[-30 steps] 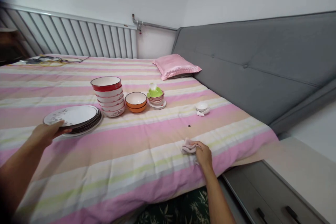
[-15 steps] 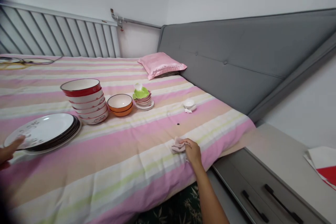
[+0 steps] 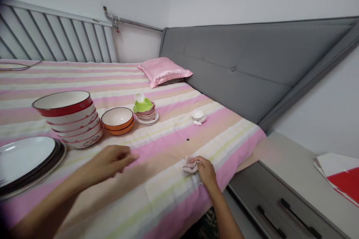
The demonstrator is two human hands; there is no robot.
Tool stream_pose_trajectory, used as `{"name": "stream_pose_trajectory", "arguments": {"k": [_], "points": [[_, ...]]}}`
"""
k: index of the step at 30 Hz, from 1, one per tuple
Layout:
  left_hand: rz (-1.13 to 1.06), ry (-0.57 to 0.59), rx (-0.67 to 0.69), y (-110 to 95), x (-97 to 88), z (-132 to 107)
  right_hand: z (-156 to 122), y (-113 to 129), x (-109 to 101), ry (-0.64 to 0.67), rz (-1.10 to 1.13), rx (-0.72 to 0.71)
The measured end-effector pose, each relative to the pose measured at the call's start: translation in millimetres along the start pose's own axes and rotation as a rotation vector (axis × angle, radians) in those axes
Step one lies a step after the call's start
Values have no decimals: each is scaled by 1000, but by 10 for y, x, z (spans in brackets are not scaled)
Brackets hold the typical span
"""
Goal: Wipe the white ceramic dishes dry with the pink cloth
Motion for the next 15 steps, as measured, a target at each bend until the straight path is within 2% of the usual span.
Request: {"name": "stream_pose_trajectory", "arguments": {"k": [2,3,5,7,11,15], "points": [[-143,152,83,-169,349,505,38,-7,22,8,7,15],[-237,181,115,-185,467,732,60,-10,31,12,11,21],[-310,118,157,-101,576,1117,107,-15,45,22,25,30],[-399,46,173,101,650,1402,156,-19,52,31,44,42],[-579,-22,184,516,753,1729,237,-23,68,45,74,83],[-693,-104,202,707,697,1861,271,-63,84,71,126,156]]}}
Point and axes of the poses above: each hand's wrist, its own z-axis towards the middle knuckle, its own x-axis out of the palm, y = z × x, the point moved 9 cm from there along z, towards the middle knuckle, and after that the axes turned 13 degrees about y, right-handed, at the moved point
